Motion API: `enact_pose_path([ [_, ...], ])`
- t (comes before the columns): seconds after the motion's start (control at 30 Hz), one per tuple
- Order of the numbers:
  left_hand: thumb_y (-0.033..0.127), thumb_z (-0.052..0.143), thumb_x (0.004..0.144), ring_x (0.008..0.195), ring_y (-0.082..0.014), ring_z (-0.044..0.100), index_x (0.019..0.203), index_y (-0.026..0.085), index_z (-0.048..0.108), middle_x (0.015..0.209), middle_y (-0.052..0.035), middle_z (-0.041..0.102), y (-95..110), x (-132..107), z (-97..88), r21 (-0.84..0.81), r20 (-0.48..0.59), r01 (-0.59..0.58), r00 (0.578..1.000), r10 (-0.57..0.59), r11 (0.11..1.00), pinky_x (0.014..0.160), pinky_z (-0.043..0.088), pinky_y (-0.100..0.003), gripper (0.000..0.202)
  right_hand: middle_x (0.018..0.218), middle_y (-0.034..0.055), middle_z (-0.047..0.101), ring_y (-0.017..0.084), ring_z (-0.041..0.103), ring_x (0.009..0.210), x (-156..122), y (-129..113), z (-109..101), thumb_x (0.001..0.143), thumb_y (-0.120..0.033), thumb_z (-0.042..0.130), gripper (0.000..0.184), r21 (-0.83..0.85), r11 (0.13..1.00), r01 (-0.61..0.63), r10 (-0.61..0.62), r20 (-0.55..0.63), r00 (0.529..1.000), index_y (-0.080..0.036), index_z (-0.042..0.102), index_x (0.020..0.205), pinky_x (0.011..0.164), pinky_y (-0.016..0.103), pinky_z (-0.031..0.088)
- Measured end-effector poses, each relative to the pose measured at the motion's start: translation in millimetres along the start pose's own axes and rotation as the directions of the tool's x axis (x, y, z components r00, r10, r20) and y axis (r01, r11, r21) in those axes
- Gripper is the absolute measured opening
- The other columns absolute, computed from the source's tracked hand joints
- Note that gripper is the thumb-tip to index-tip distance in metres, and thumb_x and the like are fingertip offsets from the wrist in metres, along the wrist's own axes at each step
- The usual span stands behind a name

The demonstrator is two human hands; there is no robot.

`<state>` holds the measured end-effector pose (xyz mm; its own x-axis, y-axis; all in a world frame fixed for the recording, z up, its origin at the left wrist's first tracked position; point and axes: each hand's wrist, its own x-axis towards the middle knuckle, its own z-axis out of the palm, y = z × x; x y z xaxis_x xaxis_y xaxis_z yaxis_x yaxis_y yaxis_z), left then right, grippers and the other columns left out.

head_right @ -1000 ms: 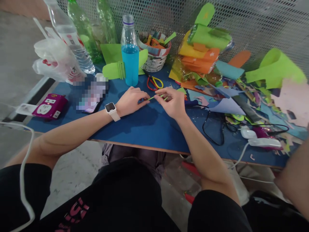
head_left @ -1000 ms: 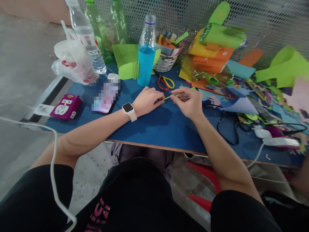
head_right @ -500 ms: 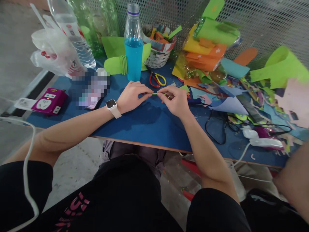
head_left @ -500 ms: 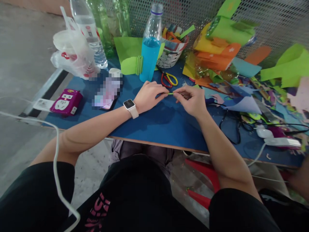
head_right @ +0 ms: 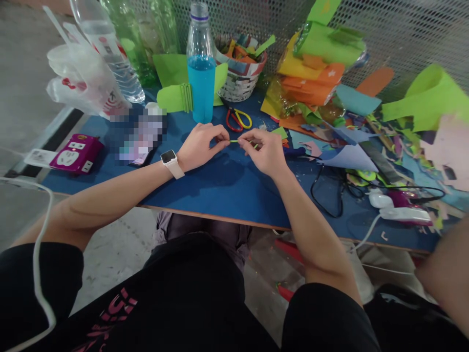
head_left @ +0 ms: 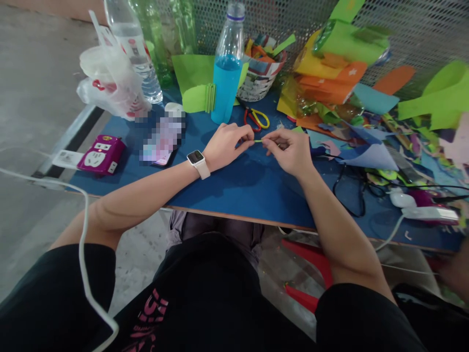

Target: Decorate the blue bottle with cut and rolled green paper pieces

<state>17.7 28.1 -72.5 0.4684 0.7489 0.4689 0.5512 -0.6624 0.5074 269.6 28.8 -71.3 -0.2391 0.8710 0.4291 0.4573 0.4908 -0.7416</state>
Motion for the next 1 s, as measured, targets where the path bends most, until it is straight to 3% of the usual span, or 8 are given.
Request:
enact_pose_path([
  [0.17,0.024,0.070,0.114,0.102,-0.0277,0.074,0.108,0.021,0.073,0.098,-0.0054,0.083,0.1,-1.2,1.1,0.003,0.015,0.015,1.000,-0.015,1.000,0.097,0.045,-0.042,0.008,0.078,0.0035,0.081,0.022,0.074,0.058,-2.2,3.2,-0.2,0.099,-0.062,0.089,0.035,0.003,1.000,0.018,-0.018,0.025,1.000,-0.028,0.086,0.094,0.055,0.038,0.059],
  [0.37,0.029,0.075,0.116,0.102,-0.0275,0.073,0.104,0.020,0.070,0.095,-0.0036,0.082,2.6,-1.9,1.4,0.002,0.067,0.047,0.997,-0.047,0.999,0.096,0.043,-0.041,0.015,0.088,0.0055,0.085,0.023,0.077,0.066,-7.4,-5.4,-3.0,0.103,-0.042,0.084,0.018,-0.114,0.993,0.041,-0.033,0.067,0.997,-0.025,0.087,0.097,0.065,0.039,0.064],
  [0.57,0.033,0.073,0.118,0.099,-0.0259,0.071,0.104,0.021,0.070,0.091,-0.0014,0.082,5.6,-4.1,6.4,-0.020,0.148,0.045,0.988,-0.041,0.999,0.097,0.041,-0.041,0.018,0.096,0.0037,0.088,0.020,0.075,0.069,-11.6,-6.6,-9.4,0.102,-0.026,0.085,0.003,-0.144,0.975,0.170,-0.152,0.129,0.980,-0.028,0.087,0.101,0.064,0.035,0.061],
  [0.87,0.037,0.078,0.116,0.098,-0.0238,0.071,0.097,0.021,0.067,0.087,-0.0010,0.076,5.2,-9.3,8.6,-0.032,0.192,0.063,0.980,-0.055,0.998,0.101,0.044,-0.039,0.026,0.098,0.0043,0.089,0.024,0.085,0.081,-13.3,-2.5,-16.3,0.106,-0.023,0.084,0.006,-0.139,0.963,0.229,-0.196,0.217,0.956,-0.028,0.084,0.103,0.076,0.038,0.069],
  [1.0,0.036,0.075,0.117,0.097,-0.0235,0.070,0.098,0.020,0.065,0.091,-0.0021,0.076,6.3,-8.6,9.0,0.001,0.199,0.020,0.980,-0.020,1.000,0.101,0.045,-0.039,0.027,0.098,0.0046,0.089,0.024,0.083,0.078,-12.8,-3.7,-16.1,0.106,-0.023,0.084,0.006,-0.136,0.968,0.211,-0.180,0.208,0.961,-0.028,0.085,0.102,0.073,0.038,0.068],
])
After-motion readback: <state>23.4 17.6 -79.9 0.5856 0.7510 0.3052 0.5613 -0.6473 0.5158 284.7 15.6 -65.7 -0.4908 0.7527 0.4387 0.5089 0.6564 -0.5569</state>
